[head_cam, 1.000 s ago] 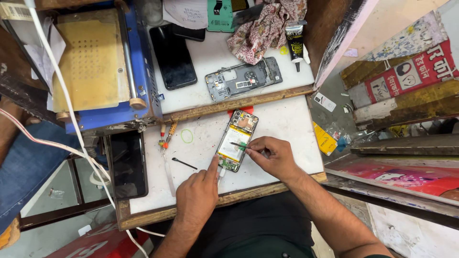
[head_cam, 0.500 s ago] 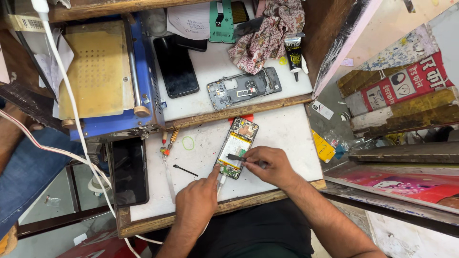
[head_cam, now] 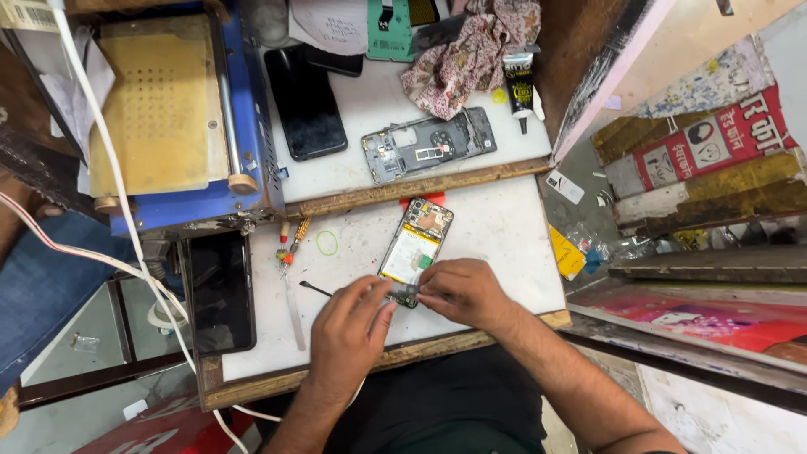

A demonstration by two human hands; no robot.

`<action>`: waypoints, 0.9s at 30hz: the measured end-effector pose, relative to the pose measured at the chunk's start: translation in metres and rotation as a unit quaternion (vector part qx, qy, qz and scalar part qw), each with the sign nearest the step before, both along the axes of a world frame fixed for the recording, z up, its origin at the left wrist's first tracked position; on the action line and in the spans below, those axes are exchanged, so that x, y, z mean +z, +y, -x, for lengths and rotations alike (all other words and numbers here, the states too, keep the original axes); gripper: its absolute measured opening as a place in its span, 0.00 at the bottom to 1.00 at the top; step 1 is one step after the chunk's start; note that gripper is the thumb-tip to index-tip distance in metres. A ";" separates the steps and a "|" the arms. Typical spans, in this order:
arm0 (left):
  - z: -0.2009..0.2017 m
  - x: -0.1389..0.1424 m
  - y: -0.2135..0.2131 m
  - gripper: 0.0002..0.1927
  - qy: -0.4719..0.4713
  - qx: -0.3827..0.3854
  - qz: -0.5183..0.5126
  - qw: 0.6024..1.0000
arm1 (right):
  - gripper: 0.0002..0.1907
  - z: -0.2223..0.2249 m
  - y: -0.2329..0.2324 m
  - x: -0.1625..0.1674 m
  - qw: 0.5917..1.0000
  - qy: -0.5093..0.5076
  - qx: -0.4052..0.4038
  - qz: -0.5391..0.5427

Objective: The person holds a smartphone connected to a charging cable, then flips it to expose the internal components. They repeatedly press and adjust the battery connector area with their fingers while the phone remains on the workbench.

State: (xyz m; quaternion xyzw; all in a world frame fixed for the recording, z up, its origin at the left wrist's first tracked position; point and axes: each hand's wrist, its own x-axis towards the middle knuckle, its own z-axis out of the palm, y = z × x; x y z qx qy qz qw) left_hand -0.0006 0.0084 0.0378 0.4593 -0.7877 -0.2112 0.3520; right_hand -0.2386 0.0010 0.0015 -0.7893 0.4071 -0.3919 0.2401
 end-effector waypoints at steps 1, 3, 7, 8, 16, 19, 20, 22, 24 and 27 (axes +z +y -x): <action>0.002 -0.005 -0.001 0.15 -0.019 -0.008 -0.010 1.000 | 0.12 -0.001 -0.001 0.001 1.000 -0.002 0.005 -0.004; 0.000 -0.015 -0.002 0.13 0.007 -0.010 -0.029 1.000 | 0.12 -0.002 0.000 0.003 1.000 -0.004 0.008 -0.018; -0.007 -0.033 -0.006 0.11 0.019 -0.017 -0.035 0.999 | 0.12 -0.003 -0.002 0.006 0.999 0.001 0.029 -0.035; -0.009 -0.035 -0.007 0.10 0.009 -0.016 -0.028 0.999 | 0.12 -0.003 -0.002 0.007 0.999 -0.002 0.035 -0.033; -0.013 -0.036 -0.011 0.11 -0.055 -0.048 0.026 0.997 | 0.08 0.001 -0.001 0.012 0.992 -0.026 -0.011 -0.120; -0.012 -0.033 -0.009 0.14 -0.089 -0.047 0.009 0.995 | 0.08 -0.001 -0.001 0.013 0.994 0.010 -0.005 -0.105; -0.012 -0.032 -0.009 0.14 -0.087 -0.044 0.010 0.995 | 0.08 -0.002 0.000 0.014 0.995 0.029 -0.004 -0.096; -0.012 -0.030 -0.007 0.15 -0.085 -0.039 0.011 0.996 | 0.08 -0.004 0.000 0.015 0.995 0.054 -0.004 -0.081; -0.012 -0.029 -0.006 0.15 -0.082 -0.037 0.017 0.996 | 0.08 -0.005 0.000 0.016 0.995 0.069 -0.004 -0.065; -0.011 -0.027 -0.004 0.16 -0.086 -0.042 0.009 0.995 | 0.08 -0.005 0.000 0.016 0.994 0.093 -0.004 -0.058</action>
